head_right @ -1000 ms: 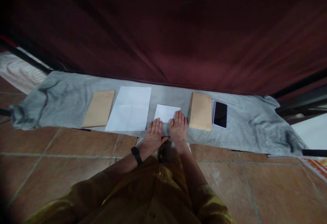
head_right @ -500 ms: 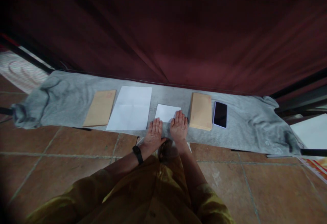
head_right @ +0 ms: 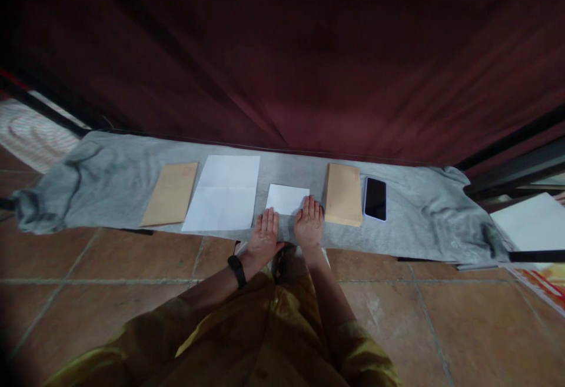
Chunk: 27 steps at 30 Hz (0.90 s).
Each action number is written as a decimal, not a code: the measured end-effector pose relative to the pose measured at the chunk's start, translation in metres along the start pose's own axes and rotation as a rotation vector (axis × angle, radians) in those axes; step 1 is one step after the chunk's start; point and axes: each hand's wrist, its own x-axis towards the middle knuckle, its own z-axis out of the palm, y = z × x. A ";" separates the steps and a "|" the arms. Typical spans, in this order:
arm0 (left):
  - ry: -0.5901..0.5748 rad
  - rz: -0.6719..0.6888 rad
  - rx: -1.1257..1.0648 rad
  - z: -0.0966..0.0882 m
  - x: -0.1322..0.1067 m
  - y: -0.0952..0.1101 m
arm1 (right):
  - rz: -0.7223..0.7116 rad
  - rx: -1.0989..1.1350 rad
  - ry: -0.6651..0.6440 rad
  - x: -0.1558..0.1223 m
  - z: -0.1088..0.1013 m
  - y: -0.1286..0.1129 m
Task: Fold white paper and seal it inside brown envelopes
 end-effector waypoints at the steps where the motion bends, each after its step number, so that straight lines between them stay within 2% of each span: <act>1: 0.002 0.001 0.003 0.000 0.000 -0.001 | 0.011 0.004 0.003 0.000 0.000 0.000; 14: 0.100 0.030 -0.016 -0.001 -0.001 -0.006 | 0.118 0.080 0.022 0.005 -0.012 -0.002; 21: 0.143 0.009 -0.022 -0.012 0.006 -0.006 | 0.228 0.034 -0.033 0.019 -0.021 -0.009; 27: 0.150 0.033 -0.017 -0.020 0.015 -0.006 | 0.358 0.168 -0.101 0.032 -0.023 -0.004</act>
